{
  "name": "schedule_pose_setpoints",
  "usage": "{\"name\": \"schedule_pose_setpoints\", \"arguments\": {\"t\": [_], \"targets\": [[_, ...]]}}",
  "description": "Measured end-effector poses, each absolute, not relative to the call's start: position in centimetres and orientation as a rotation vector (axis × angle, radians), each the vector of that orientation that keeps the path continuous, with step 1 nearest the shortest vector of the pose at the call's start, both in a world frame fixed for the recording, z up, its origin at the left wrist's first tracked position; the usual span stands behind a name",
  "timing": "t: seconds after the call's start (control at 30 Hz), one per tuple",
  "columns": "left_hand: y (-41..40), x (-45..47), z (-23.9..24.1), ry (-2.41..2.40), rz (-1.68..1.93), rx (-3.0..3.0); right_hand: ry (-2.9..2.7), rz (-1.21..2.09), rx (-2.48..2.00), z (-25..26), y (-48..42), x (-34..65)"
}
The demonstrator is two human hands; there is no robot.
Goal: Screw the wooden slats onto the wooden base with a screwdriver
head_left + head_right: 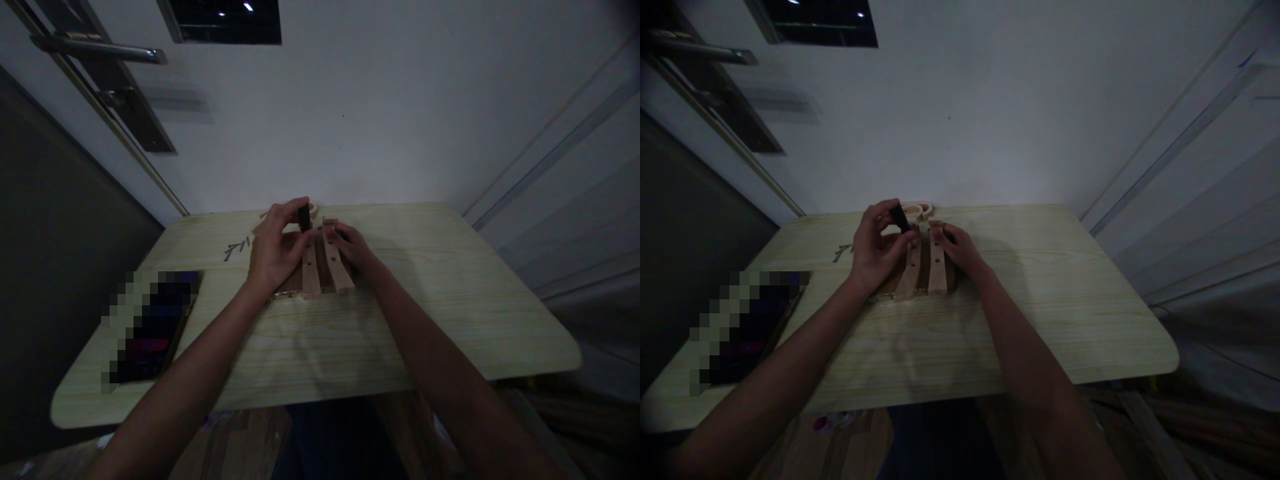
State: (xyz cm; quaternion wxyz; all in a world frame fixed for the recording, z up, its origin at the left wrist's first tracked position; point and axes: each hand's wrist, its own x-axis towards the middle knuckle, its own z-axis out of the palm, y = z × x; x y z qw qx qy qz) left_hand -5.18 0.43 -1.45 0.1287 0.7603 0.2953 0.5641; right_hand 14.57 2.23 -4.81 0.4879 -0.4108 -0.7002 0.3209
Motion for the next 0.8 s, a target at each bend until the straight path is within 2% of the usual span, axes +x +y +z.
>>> {"name": "schedule_pose_setpoints", "arguments": {"t": [0.47, 0.8], "targets": [[-0.6, -5.1, -0.7, 0.782, 1.575, 2.212, -1.685, 0.816, -0.981, -4.6, 1.9, 14.4], [0.4, -5.1, -1.2, 0.882, 1.700, 2.251, -1.701, 0.780, -0.997, -4.8, 2.2, 14.4]]}}
